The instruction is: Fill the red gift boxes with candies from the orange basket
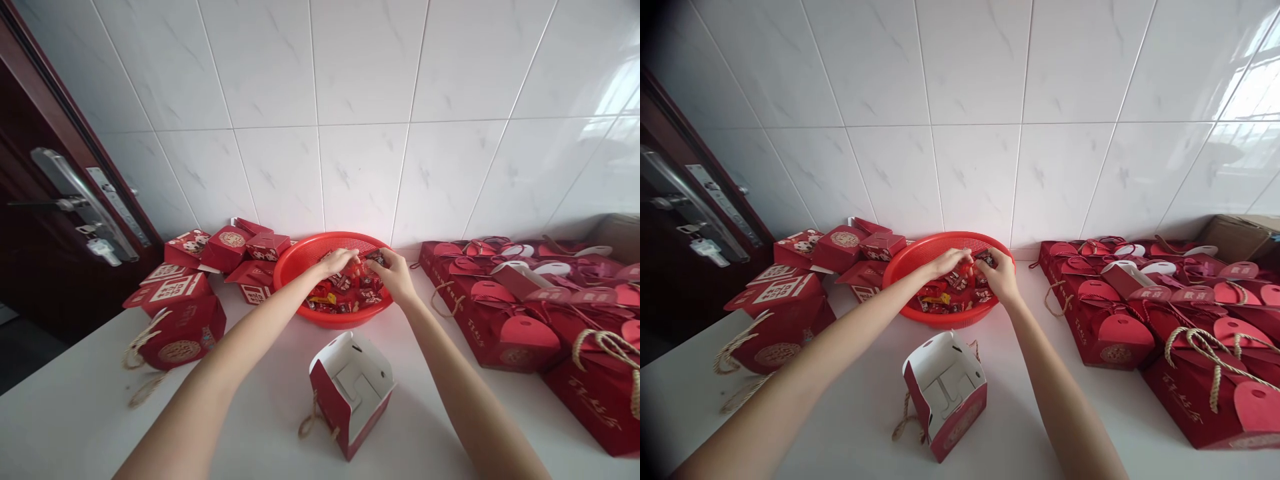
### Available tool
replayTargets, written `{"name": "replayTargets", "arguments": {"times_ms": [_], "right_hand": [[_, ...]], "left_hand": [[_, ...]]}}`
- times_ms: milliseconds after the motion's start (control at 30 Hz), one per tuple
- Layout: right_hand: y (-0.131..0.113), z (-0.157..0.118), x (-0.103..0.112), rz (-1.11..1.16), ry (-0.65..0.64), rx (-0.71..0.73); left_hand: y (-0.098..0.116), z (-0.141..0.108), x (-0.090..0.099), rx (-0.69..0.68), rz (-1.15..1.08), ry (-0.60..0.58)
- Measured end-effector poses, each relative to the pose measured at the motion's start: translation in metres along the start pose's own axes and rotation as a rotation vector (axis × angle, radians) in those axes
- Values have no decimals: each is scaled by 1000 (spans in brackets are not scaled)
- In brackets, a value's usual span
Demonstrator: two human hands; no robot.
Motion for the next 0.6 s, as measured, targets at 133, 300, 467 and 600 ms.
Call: {"name": "replayTargets", "arguments": {"times_ms": [133,300,467,600], "right_hand": [[2,1,2,20,33,-2],[3,1,4,-19,55,8],[-1,1,4,-79,58,38],[-2,0,5,-81,66,45]], "left_hand": [[-9,0,-21,34,187,-117],[-15,-2,-36,-10,515,-202],[-20,-3,-47,-48,754,-228],[-20,-4,-54,-47,827,-251]]}}
Point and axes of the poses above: each hand's wrist, its own z-axis towards the middle knuckle, its own x-axis out of the back of the hand, y = z × x, the point moved 8 cm from there along z, towards the middle knuckle, and after that the axes turned 4 degrees about x, right-handed, at the moved point
